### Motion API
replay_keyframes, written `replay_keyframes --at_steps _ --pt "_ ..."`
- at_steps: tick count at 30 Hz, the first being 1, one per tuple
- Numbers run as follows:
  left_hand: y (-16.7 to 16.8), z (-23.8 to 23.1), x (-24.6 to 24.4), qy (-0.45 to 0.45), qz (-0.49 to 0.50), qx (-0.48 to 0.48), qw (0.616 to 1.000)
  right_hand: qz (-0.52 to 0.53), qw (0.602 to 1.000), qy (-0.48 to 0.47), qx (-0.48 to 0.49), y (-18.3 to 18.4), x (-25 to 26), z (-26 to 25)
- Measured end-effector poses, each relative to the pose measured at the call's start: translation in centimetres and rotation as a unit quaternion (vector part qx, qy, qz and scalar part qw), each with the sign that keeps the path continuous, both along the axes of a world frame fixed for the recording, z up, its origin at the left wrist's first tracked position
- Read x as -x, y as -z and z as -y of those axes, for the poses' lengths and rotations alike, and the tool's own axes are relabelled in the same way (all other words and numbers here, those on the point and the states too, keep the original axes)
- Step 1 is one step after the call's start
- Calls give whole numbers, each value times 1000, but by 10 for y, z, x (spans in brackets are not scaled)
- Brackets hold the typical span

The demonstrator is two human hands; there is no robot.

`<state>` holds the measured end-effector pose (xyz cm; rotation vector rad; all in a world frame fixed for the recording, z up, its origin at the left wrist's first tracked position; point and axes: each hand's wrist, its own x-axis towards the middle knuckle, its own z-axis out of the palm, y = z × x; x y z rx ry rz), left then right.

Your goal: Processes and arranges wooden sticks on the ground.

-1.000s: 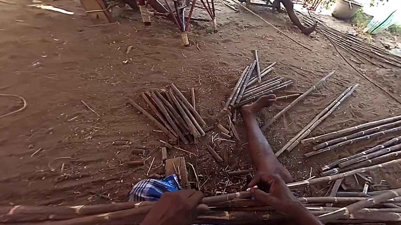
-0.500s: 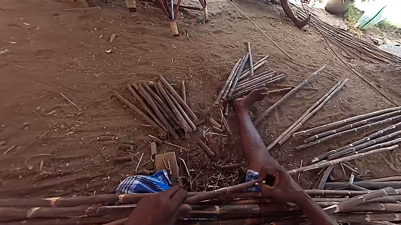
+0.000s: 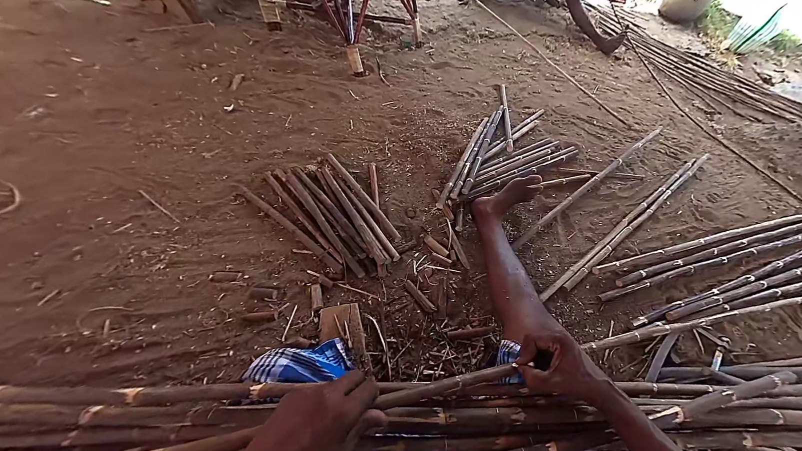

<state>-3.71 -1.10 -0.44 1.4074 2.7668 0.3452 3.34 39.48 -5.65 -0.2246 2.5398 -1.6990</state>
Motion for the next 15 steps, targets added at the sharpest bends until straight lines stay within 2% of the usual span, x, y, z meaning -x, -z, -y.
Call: replay_keyframes --at_steps 4,9,13,15 --pt "-8 -3 4 -8 -4 38 999 -7 1000 -21 -7 -1 3 0" --pt "-16 -9 12 -25 68 76 994 -15 998 -44 -36 -4 5 0" --pt "-19 -11 22 -8 159 81 984 28 994 24 100 -10 3 -8" --pt "-16 -12 22 4 161 70 985 32 989 51 132 -16 1 -4"
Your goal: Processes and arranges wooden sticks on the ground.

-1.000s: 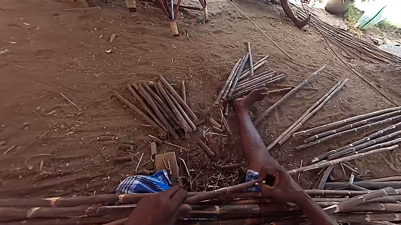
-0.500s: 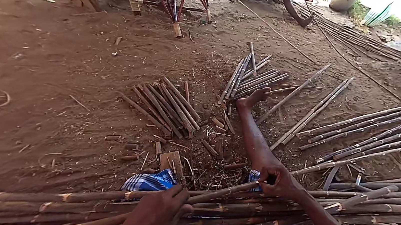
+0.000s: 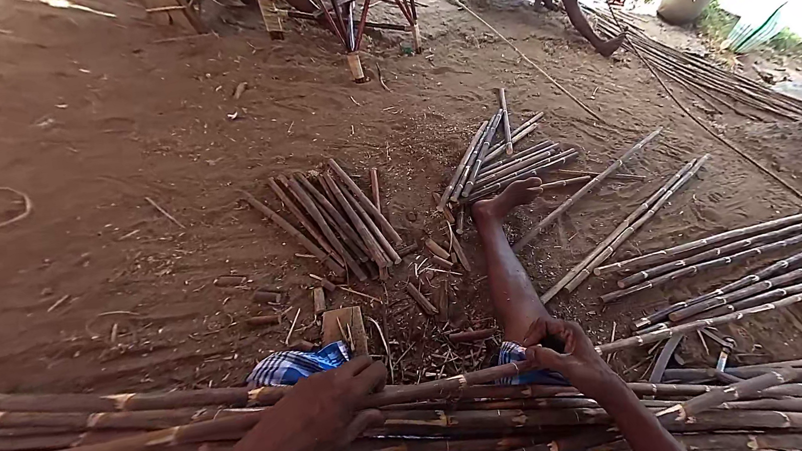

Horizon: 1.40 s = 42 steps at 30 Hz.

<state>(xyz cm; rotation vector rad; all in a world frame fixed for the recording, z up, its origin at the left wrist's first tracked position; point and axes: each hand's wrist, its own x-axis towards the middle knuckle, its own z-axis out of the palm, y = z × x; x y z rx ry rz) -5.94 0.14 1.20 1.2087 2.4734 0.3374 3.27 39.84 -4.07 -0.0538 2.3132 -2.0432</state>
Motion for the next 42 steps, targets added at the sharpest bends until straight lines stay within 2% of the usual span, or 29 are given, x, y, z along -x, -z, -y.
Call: replay_keyframes --at_steps 5,8,14,21,24,29,33,38,42 --pt "8 -7 -14 20 -13 -29 999 -46 997 -54 -42 -11 -4 52" --pt "10 -9 -19 4 26 -33 999 -74 989 -98 -82 -10 -4 77" --pt "3 -6 -20 1 46 -23 999 -123 983 -96 -96 5 2 100" --pt "1 -1 -20 20 63 -26 997 -142 976 -121 -115 6 5 103" --pt "-2 -1 -19 29 69 -24 997 -153 972 -152 -95 6 7 100" --pt "-3 -2 -18 41 60 -29 997 -141 976 -140 -86 6 10 99" --pt "-6 -3 -19 47 59 -17 997 -144 973 -167 -76 6 11 96" --pt "-18 -10 -13 20 57 42 997 -128 976 -154 -81 4 13 95" --pt "-18 -13 -1 13 65 31 997 -137 977 -145 -74 3 16 96"
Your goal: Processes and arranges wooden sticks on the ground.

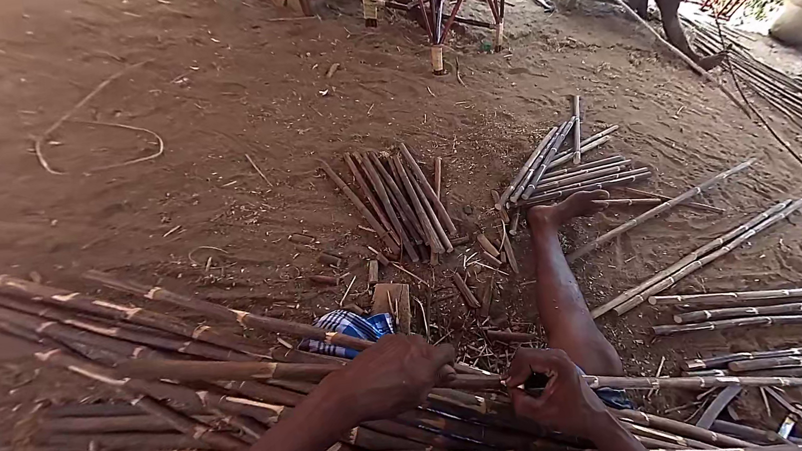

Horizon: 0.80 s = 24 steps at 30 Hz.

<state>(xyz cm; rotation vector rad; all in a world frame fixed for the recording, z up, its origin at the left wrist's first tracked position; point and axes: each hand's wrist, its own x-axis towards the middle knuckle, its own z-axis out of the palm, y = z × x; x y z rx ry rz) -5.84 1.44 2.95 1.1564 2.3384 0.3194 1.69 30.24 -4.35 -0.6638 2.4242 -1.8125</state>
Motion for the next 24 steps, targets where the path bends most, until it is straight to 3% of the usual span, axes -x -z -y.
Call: replay_keyframes --at_steps 7,14,17,19,21,24 --pt "1 -2 7 15 64 -30 997 1 1000 14 -22 1 2 1" --pt "4 1 4 12 81 -18 997 35 998 -58 1 -2 3 -1" --pt "6 5 2 17 28 -26 999 67 997 3 40 -7 4 -12" --pt "6 17 2 19 -55 -33 998 50 995 80 -43 -11 9 -30" --pt "3 46 11 11 -133 -41 990 34 970 130 -203 -9 9 -52" --pt "1 125 36 4 -263 -69 962 54 935 103 -334 0 3 -82"
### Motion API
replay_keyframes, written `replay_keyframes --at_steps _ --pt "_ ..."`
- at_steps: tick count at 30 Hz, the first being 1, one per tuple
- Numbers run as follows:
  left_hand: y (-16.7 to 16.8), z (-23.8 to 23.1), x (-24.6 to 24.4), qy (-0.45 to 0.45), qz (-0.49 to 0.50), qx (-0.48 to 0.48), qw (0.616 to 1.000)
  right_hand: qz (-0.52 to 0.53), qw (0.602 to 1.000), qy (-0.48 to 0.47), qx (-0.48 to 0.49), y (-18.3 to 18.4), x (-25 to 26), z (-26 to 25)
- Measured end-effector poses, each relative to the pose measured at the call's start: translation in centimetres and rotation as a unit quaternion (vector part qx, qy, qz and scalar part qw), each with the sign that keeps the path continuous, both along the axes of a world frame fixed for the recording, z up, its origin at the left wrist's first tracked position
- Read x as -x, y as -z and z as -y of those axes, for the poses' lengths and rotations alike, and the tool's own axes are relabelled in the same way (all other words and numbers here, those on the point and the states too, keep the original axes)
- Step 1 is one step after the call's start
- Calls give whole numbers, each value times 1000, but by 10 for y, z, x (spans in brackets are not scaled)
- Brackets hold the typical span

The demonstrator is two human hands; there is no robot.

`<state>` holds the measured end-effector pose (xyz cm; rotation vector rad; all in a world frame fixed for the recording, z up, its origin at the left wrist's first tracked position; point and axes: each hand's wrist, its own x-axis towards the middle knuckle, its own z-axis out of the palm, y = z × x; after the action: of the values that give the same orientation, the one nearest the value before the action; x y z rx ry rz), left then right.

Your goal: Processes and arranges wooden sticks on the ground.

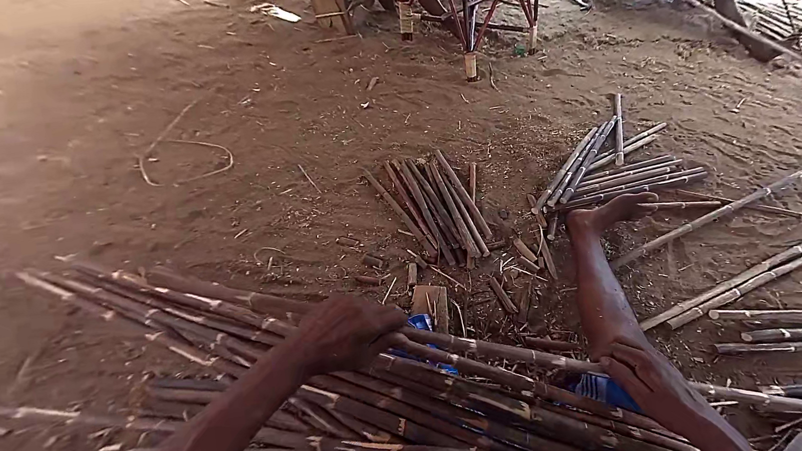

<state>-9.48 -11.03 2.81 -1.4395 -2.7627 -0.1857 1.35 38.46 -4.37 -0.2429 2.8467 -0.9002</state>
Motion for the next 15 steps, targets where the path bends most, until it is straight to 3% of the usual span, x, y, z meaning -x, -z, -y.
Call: replay_keyframes --at_steps 2,5,7,8,11,13,15 --pt "3 64 22 -31 -66 -12 997 -9 999 -20 -25 6 -5 -8" --pt "-1 161 38 -210 -70 44 974 -30 998 -61 -3 1 -7 23" --pt "-4 195 24 -350 -32 59 934 -31 996 -85 18 -15 -11 62" --pt "-9 192 11 -369 -21 50 928 -27 995 -88 30 -20 -12 78" --pt "-11 132 -43 -257 -11 22 966 12 996 -84 35 -19 -8 103" --pt "5 97 -79 -150 -7 16 989 59 991 -94 73 -21 -3 110" --pt "27 81 -86 -106 10 3 994 104 983 -110 106 -30 0 109"
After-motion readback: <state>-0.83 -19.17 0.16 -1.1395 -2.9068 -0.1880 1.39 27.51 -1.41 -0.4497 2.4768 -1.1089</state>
